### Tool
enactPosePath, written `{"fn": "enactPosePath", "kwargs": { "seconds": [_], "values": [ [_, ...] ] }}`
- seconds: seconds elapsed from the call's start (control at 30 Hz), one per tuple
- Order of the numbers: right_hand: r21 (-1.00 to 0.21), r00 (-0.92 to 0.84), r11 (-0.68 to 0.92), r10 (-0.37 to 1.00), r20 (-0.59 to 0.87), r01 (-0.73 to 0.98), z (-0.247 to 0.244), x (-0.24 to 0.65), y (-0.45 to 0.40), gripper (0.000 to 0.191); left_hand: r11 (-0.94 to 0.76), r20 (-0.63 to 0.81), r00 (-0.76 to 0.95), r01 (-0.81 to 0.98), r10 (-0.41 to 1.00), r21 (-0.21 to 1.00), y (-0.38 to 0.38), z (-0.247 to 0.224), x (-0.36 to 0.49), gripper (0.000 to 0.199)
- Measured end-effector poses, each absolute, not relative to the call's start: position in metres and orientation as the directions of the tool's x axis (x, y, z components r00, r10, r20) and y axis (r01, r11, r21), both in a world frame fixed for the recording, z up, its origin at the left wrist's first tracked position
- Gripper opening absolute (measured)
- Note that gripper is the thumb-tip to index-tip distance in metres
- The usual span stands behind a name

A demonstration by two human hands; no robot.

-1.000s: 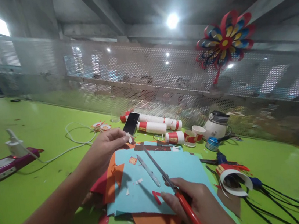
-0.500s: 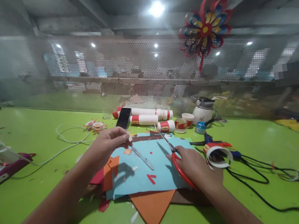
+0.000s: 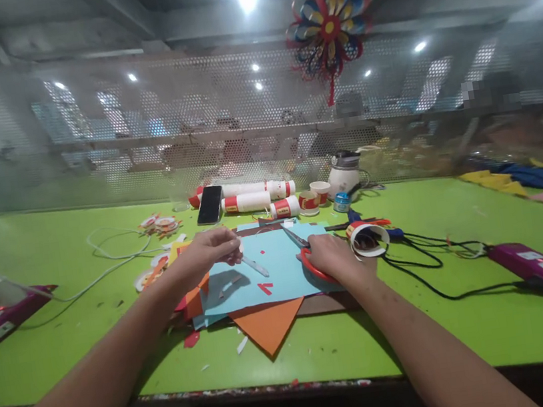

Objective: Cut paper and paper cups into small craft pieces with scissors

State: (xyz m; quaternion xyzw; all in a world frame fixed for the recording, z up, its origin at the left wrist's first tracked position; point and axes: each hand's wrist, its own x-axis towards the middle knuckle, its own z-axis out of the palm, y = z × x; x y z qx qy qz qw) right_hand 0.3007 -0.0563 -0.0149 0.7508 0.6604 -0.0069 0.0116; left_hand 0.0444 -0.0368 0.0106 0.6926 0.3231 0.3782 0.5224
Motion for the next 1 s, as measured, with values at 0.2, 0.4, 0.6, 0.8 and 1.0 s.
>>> {"fn": "enactPosePath", "kwargs": {
  "seconds": [0.2,0.4,0.6,0.8,1.0],
  "values": [
    [-0.056,0.07,-0.075,0.995,-0.072,0.996,-0.015,0.309,-0.051,0.029,-0.25,0.164,0.526,0.098,0.835,0.963,-0.036,0.005,0.048,0.02],
    [-0.058,0.069,-0.074,0.994,-0.087,0.996,-0.016,0.308,-0.052,0.03,-0.241,0.141,0.513,0.133,0.846,0.961,-0.035,0.003,0.048,0.015],
    [0.027,0.081,-0.079,0.991,-0.11,0.997,-0.01,0.299,-0.052,0.028,-0.229,0.126,0.497,0.152,0.858,0.961,-0.03,-0.002,0.047,0.009],
    [0.132,0.066,-0.049,0.989,-0.129,0.99,-0.006,0.293,-0.059,0.027,-0.204,0.119,0.447,0.146,0.887,0.968,-0.025,-0.003,0.045,0.008],
    [0.191,0.051,-0.033,0.995,-0.09,0.981,-0.012,0.297,-0.068,0.031,-0.172,0.088,0.408,0.173,0.909,0.97,-0.024,-0.003,0.046,0.01]
  ]
}}
